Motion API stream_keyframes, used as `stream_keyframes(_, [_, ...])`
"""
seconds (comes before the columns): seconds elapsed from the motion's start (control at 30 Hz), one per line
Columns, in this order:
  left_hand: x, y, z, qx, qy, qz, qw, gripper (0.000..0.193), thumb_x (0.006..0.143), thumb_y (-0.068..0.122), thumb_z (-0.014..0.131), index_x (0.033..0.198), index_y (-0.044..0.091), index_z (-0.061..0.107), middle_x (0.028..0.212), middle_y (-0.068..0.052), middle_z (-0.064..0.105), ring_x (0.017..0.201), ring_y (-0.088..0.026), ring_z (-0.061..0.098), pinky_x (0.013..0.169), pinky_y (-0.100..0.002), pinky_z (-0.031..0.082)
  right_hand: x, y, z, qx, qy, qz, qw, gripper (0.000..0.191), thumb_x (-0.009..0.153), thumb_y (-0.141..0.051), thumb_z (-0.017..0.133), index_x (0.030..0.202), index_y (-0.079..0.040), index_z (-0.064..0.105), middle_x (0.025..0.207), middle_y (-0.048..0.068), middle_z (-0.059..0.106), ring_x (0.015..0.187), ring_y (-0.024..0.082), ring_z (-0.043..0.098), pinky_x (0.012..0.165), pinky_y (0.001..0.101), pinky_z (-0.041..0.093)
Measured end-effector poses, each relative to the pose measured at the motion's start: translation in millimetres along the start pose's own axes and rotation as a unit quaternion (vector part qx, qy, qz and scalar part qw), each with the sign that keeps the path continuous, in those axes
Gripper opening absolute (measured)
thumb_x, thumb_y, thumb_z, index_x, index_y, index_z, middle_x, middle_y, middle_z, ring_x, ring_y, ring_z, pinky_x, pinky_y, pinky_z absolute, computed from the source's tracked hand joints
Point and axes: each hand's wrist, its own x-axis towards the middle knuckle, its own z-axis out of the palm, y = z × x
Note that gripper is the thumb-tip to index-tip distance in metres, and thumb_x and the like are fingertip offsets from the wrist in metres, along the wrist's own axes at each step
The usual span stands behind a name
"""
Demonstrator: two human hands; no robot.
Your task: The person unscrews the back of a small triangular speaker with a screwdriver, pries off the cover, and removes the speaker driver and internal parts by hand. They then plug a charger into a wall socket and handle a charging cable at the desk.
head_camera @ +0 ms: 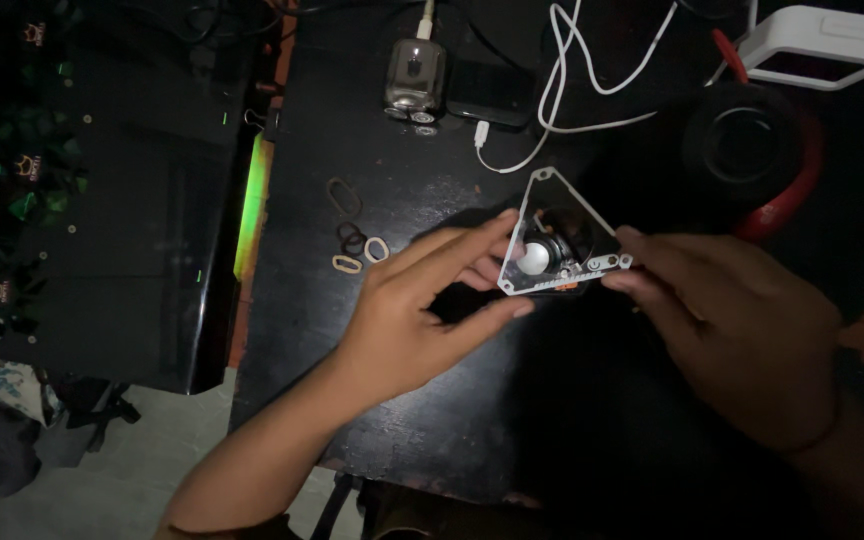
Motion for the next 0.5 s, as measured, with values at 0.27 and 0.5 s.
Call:
stream_keyframes(0.27, [8.0, -6.1, -11.7, 0.035, -0.018, -0.028, 0.999, 0.056, 0.088, 0.006, 0.085, 0.140, 0.010, 0.065, 0.120, -0.004, 0.069, 0.099, -0.011, 0.069, 0.081, -0.022, 0.062, 2.1, 7.8, 13.1, 0.104, -0.040, 0.081, 0.990, 0.035, 0.080, -0.021, 0.086, 0.111, -0.007, 0.077, 0.098, 0.008, 0.078, 0.073, 0.012, 0.072, 0.057, 0.0239, 0.053])
stream_keyframes(0.5, [15.9, -16.6, -16.1, 0.098, -0.042, -0.062, 0.992, 0.055, 0.086, 0.011, 0.084, 0.137, 0.009, 0.066, 0.114, -0.005, 0.071, 0.087, -0.012, 0.067, 0.071, -0.024, 0.059, 14.7, 19.4, 26.1, 0.115, -0.066, 0.053, 0.990, 0.034, 0.078, -0.022, 0.087, 0.105, -0.006, 0.076, 0.098, 0.008, 0.077, 0.084, 0.017, 0.075, 0.068, 0.0272, 0.057])
